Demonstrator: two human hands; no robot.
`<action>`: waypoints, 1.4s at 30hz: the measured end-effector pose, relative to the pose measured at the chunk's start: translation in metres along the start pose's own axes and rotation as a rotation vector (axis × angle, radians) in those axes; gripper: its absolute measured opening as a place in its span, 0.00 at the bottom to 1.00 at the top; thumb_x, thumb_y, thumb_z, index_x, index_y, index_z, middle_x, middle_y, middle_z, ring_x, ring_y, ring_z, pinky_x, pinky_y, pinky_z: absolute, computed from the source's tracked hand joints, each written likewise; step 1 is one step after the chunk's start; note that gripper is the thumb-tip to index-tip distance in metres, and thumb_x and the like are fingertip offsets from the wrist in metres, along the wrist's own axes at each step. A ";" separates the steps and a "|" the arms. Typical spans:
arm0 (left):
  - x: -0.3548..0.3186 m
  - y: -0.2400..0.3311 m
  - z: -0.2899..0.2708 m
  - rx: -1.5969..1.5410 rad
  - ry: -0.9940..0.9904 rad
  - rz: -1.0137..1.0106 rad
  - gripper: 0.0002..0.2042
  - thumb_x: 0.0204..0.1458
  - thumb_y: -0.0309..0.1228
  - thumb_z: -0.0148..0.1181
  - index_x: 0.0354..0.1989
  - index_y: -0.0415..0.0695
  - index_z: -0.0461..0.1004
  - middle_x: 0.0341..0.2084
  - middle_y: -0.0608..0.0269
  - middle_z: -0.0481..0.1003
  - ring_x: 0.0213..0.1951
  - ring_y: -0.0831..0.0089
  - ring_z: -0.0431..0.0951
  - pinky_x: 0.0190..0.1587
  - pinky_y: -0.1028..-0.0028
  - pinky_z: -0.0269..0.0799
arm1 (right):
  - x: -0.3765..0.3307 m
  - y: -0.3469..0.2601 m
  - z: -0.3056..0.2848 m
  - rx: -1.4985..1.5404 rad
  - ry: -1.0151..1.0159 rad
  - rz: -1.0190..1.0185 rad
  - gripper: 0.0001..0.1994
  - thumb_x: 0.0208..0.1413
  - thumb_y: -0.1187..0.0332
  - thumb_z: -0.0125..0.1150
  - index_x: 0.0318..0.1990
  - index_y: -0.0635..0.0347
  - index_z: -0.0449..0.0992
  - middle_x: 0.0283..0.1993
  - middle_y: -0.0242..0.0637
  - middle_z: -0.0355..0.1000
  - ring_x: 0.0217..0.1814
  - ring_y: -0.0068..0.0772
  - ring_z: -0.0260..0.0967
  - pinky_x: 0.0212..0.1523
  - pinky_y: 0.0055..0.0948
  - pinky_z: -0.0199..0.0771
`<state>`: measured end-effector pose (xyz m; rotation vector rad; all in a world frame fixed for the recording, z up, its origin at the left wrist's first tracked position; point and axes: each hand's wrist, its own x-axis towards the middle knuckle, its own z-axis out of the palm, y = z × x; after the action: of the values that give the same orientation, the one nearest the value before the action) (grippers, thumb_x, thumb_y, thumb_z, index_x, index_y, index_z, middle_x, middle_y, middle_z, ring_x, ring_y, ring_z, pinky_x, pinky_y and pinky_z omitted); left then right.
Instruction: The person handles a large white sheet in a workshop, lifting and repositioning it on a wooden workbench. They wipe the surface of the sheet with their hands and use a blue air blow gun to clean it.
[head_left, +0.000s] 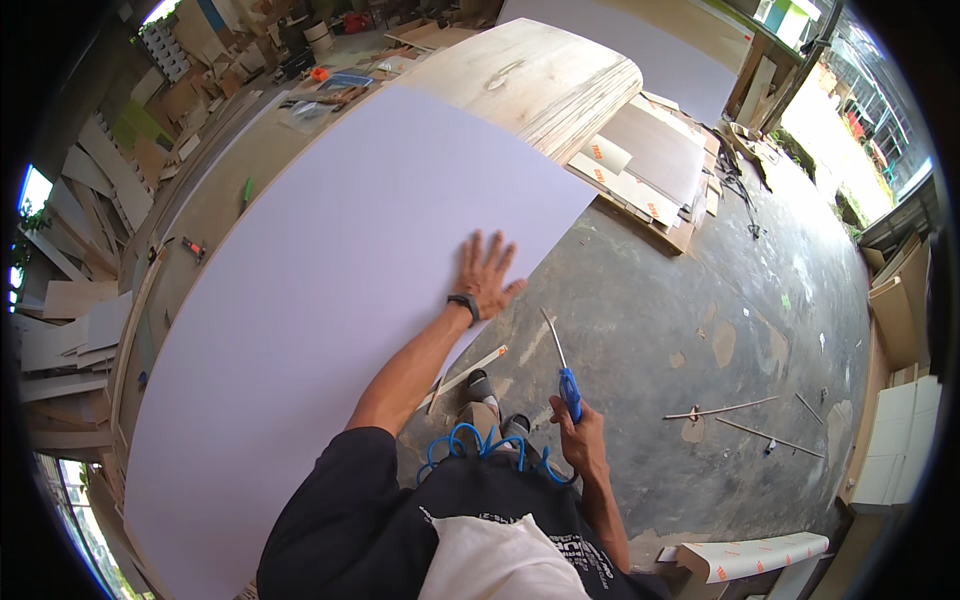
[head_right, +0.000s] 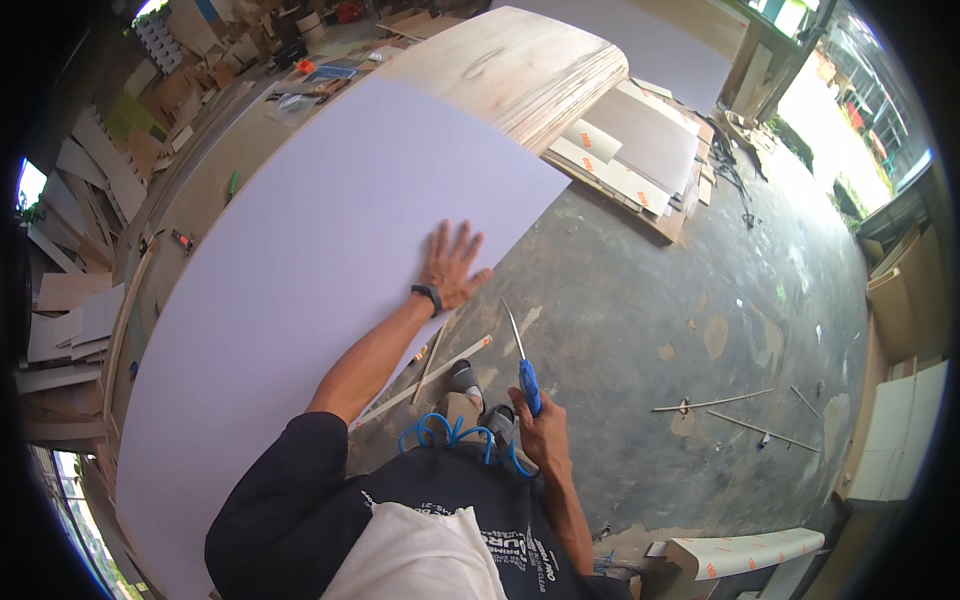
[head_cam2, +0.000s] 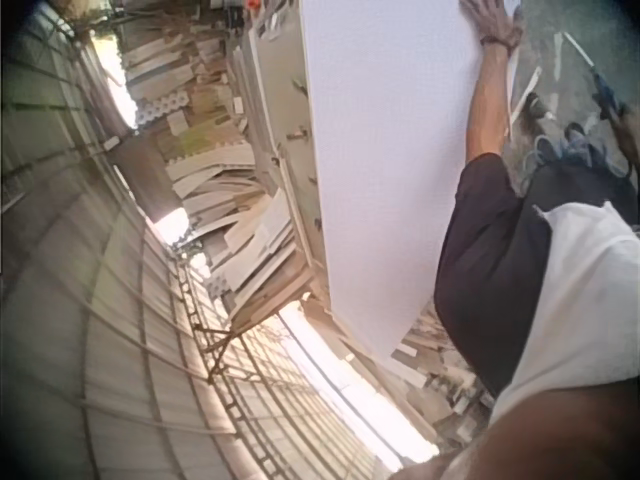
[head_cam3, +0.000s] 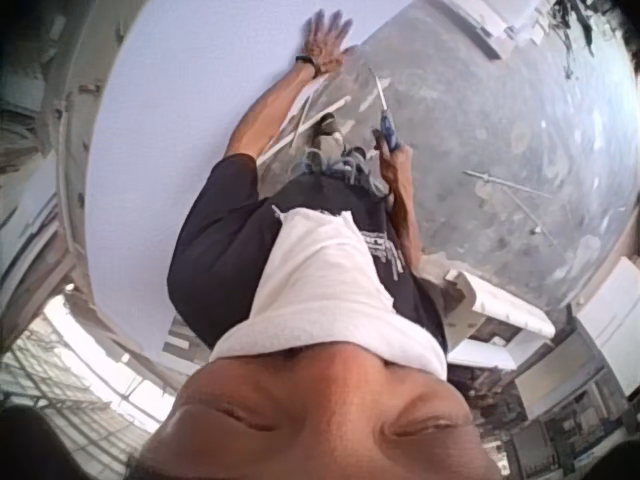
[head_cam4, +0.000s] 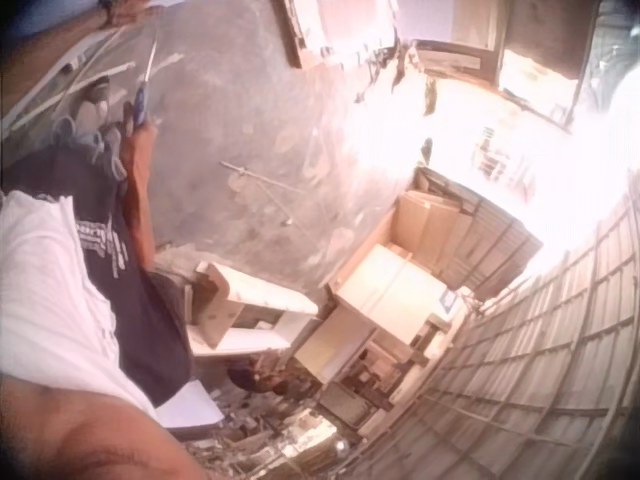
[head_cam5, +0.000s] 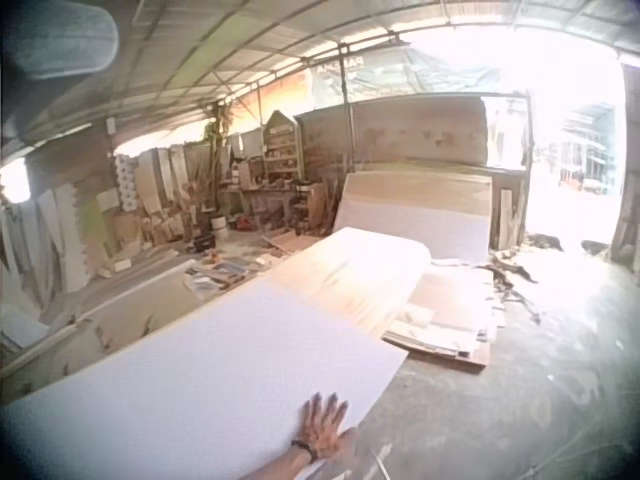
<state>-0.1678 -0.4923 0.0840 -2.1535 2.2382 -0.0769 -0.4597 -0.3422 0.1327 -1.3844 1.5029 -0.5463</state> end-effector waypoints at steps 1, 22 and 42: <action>0.010 0.020 -0.001 0.020 -0.053 0.117 0.38 0.66 0.61 0.26 0.79 0.50 0.39 0.79 0.54 0.37 0.78 0.47 0.31 0.78 0.50 0.25 | 0.003 -0.004 -0.001 0.030 0.025 0.017 0.22 0.65 0.52 0.61 0.36 0.67 0.80 0.26 0.37 0.77 0.29 0.24 0.67 0.33 0.32 0.68; 0.213 -0.043 0.013 -0.153 -0.070 0.496 0.35 0.67 0.61 0.25 0.79 0.59 0.43 0.79 0.63 0.39 0.79 0.58 0.34 0.77 0.49 0.27 | 0.185 -0.057 0.032 0.107 0.195 -0.118 0.25 0.64 0.49 0.61 0.32 0.68 0.78 0.24 0.39 0.76 0.14 0.24 0.63 0.15 0.30 0.59; 0.316 -0.347 0.015 -0.191 0.003 0.089 0.42 0.61 0.69 0.31 0.78 0.55 0.48 0.78 0.53 0.41 0.77 0.46 0.36 0.76 0.43 0.31 | 0.251 -0.226 0.121 -0.271 -0.126 0.012 0.20 0.65 0.56 0.62 0.39 0.70 0.81 0.26 0.40 0.78 0.25 0.25 0.69 0.29 0.34 0.69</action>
<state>0.1668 -0.8217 0.0927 -2.1364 2.4308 0.1420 -0.2127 -0.5967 0.1838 -1.5842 1.5218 -0.2479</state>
